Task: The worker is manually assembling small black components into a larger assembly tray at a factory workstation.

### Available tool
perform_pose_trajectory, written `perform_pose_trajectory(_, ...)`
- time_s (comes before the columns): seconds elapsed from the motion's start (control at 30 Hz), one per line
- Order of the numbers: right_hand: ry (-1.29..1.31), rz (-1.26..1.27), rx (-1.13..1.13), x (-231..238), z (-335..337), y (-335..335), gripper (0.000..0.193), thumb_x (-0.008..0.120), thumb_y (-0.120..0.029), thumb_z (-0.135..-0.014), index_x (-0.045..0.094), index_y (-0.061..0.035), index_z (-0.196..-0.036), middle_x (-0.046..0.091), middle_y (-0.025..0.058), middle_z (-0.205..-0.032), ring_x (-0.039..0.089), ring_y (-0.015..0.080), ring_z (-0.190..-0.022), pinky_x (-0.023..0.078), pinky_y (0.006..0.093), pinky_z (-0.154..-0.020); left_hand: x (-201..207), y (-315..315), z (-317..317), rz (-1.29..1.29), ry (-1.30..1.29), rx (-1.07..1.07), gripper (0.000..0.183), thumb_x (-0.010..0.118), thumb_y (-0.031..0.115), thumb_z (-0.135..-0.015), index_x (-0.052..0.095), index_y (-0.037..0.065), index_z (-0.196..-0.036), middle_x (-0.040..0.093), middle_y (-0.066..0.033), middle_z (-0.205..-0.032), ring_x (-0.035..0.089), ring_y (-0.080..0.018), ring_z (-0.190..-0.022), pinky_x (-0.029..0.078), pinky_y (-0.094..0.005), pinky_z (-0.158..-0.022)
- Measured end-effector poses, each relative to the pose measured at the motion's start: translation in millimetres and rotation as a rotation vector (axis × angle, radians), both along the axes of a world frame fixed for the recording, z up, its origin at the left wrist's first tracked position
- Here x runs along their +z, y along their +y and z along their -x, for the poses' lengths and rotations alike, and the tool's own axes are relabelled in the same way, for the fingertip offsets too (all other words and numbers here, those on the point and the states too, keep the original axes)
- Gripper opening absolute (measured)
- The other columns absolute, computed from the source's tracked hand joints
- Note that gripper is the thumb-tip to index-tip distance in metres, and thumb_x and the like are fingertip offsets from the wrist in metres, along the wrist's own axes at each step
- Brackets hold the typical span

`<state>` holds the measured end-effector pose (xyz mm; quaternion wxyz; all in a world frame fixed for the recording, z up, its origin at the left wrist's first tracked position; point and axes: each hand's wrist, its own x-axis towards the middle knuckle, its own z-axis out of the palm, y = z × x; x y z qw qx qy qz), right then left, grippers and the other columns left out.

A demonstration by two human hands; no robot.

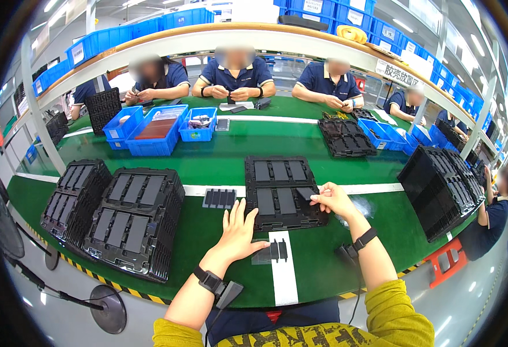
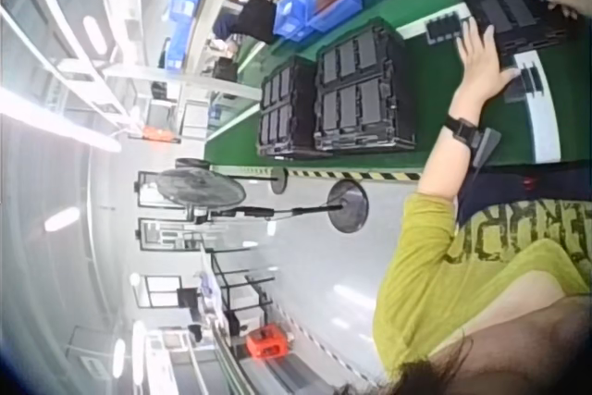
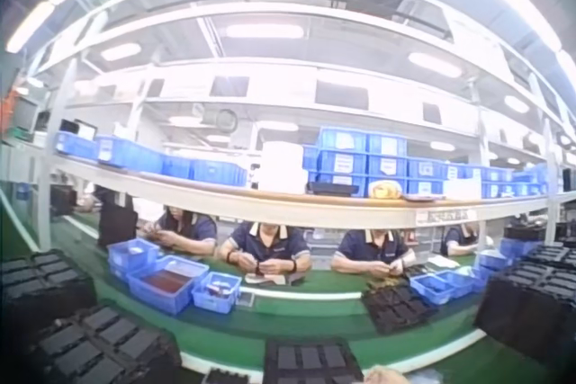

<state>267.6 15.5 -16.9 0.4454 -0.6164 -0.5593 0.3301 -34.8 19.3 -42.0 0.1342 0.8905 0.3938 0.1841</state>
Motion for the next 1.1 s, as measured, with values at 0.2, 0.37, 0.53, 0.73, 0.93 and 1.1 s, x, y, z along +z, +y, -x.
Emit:
perform_pose_trajectory(0.2, 0.529, 0.236, 0.053, 5.6, 20.8, -16.5, 0.024, 0.067, -0.001, -0.077, 0.043, -0.0059, -0.081, 0.065, 0.0168, -0.078, 0.066, 0.0211, -0.069, 0.055, 0.0269, -0.059, 5.7, 4.9, -1.3, -0.141, -0.175, -0.015, 0.078, 0.070, 0.035, -0.074, 0.030, 0.004, -0.133, 0.023, -0.0279, -0.137, 0.015, -0.0374, -0.133, 0.010, -0.0502, -0.108)
perform_pose_trajectory(0.37, 0.456, 0.040, 0.216, 0.8, 72.6, -45.9, 0.031, 0.064, 0.008, -0.075, 0.038, -0.0049, -0.085, 0.063, 0.0138, -0.076, 0.066, 0.0215, -0.072, 0.055, 0.0286, -0.062, 7.6, 6.9, -22.6, 0.567, -1.046, -0.189, 0.056, 0.062, 0.005, -0.083, 0.033, 0.006, -0.130, 0.057, -0.0114, -0.107, 0.057, -0.0163, -0.094, 0.045, -0.0307, -0.084)
perform_pose_trajectory(0.53, 0.536, 0.036, 0.366, -2.6, 89.9, -65.3, 0.026, 0.061, 0.006, -0.079, 0.042, -0.0016, -0.095, 0.064, 0.0147, -0.086, 0.065, 0.0201, -0.078, 0.055, 0.0299, -0.068, 29.0, -5.2, -34.8, 0.650, -1.088, -0.177, 0.048, 0.063, 0.002, -0.081, 0.042, 0.005, -0.125, 0.061, -0.0079, -0.100, 0.057, -0.0122, -0.092, 0.046, -0.0270, -0.081)
perform_pose_trajectory(0.73, 0.516, 0.141, 0.471, -6.7, 97.7, -76.8, 0.019, 0.051, -0.011, -0.091, 0.056, 0.0040, -0.103, 0.065, 0.0119, -0.089, 0.065, 0.0176, -0.078, 0.054, 0.0258, -0.066, 27.5, -20.4, -33.4, 0.544, -1.033, -0.197, 0.038, 0.063, 0.000, -0.080, 0.054, 0.000, -0.117, 0.060, -0.0080, -0.102, 0.057, -0.0124, -0.090, 0.047, -0.0268, -0.081)
perform_pose_trajectory(0.93, 0.481, 0.028, 0.452, -1.8, 104.1, -84.0, 0.017, 0.047, -0.007, -0.092, 0.058, 0.0055, -0.096, 0.066, 0.0120, -0.081, 0.065, 0.0164, -0.075, 0.055, 0.0270, -0.067, 30.6, -13.8, -27.7, 0.378, -0.936, -0.284, 0.039, 0.067, 0.003, -0.076, 0.058, 0.002, -0.114, 0.062, -0.0125, -0.106, 0.059, -0.0163, -0.095, 0.047, -0.0298, -0.085)
perform_pose_trajectory(1.1, 0.447, 0.026, 0.469, -4.0, 106.1, -86.6, 0.017, 0.048, -0.007, -0.092, 0.058, 0.0062, -0.093, 0.066, 0.0128, -0.082, 0.066, 0.0170, -0.075, 0.056, 0.0269, -0.066, 31.9, -16.6, -24.8, 0.390, -0.898, -0.263, 0.036, 0.066, 0.006, -0.077, 0.060, 0.005, -0.112, 0.064, -0.0123, -0.103, 0.062, -0.0197, -0.092, 0.048, -0.0306, -0.082)
